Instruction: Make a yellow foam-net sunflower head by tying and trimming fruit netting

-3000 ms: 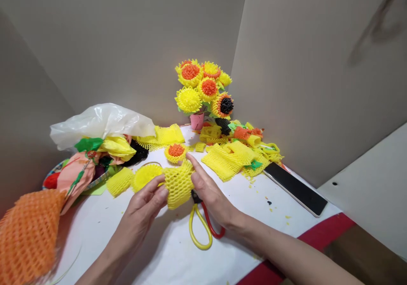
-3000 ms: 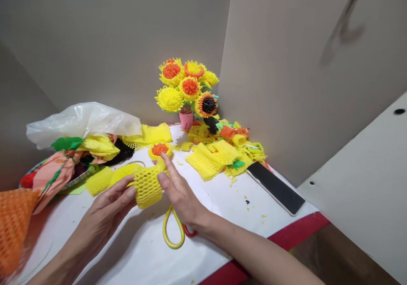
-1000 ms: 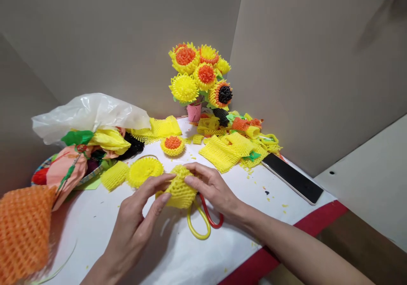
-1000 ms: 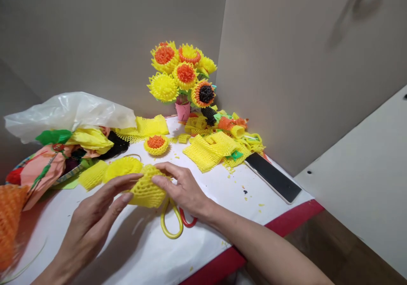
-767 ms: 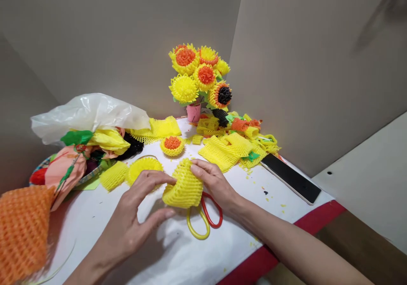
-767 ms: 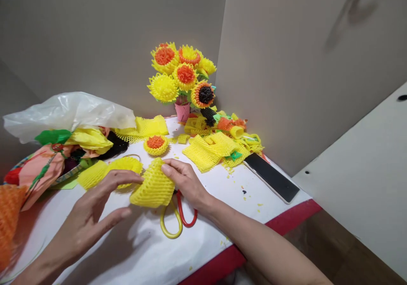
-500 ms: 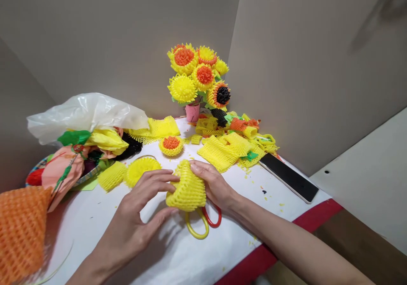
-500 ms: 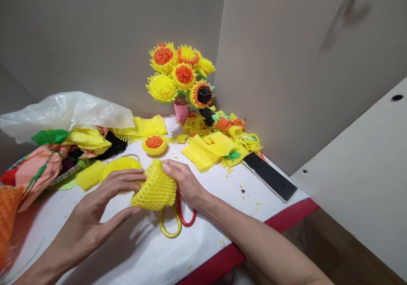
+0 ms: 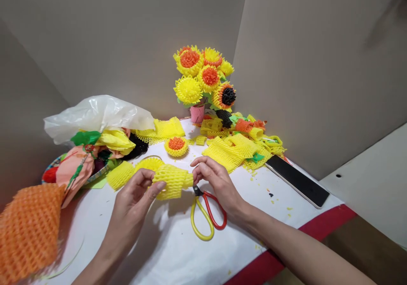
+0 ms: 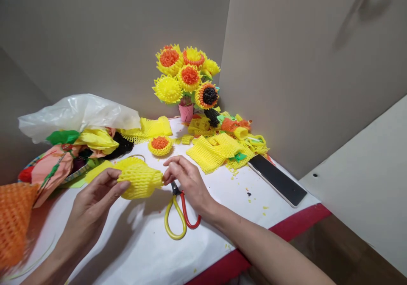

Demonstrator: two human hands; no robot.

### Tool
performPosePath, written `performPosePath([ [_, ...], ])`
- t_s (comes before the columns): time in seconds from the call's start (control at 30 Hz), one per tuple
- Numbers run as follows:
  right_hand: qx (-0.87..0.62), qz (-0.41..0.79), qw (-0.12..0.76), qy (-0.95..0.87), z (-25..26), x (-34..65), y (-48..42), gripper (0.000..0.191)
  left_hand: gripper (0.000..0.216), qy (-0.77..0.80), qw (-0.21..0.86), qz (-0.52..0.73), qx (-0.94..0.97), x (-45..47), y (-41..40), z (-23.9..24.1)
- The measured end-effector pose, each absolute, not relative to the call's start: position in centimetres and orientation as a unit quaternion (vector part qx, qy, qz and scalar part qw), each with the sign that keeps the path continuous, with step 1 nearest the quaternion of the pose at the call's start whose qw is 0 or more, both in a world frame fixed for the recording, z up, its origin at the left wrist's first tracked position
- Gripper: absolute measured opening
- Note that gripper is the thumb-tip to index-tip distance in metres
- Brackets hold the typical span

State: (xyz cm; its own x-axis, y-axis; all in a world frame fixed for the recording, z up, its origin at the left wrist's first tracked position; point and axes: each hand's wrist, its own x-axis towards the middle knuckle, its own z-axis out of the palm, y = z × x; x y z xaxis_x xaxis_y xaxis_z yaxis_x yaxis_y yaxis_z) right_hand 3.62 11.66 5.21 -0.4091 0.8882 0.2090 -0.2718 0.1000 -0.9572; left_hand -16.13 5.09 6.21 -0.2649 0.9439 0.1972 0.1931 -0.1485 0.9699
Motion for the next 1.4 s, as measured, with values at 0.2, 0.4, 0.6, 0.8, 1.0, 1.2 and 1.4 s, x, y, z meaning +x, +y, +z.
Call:
performPosePath([
  [0.2, -0.251, 0.584, 0.43, -0.641, 5.4, 3.3, 10.1, 0.032, 0.041, 0.578, 0.327, 0.574, 0.479, -15.1, 5.2, 6.0],
  [0.4, -0.311, 0.511, 0.441, -0.67, 4.6, 3.1, 10.7, 0.038, 0.034, 0.593, 0.337, 0.541, 0.492, -15.4, 5.2, 5.7],
  [0.6, -0.298, 0.53, 0.41, -0.679, 4.5, 3.4, 10.6, 0.041, 0.027, 0.569, 0.363, 0.541, 0.502, -15.8, 6.1, 5.1],
  [0.8, -0.291, 0.555, 0.41, -0.663, 4.4, 2.9, 9.8, 0.066, 0.023, 0.569, 0.344, 0.549, 0.507, -14.4, 5.5, 5.1],
  [1.0, -0.311, 0.513, 0.416, -0.683, 4.2, 2.9, 10.1, 0.056, 0.024, 0.551, 0.379, 0.551, 0.5, -14.7, 5.5, 4.7],
  [1.2, -0.303, 0.435, 0.383, -0.756, 4.5, 3.4, 10.2, 0.061, 0.028, 0.532, 0.403, 0.56, 0.491, -15.5, 5.9, 3.9],
  [1.4, -0.276, 0.489, 0.377, -0.737, 5.0, 3.5, 9.9, 0.064, 0.016, 0.541, 0.339, 0.554, 0.533, -15.1, 5.6, 4.4],
])
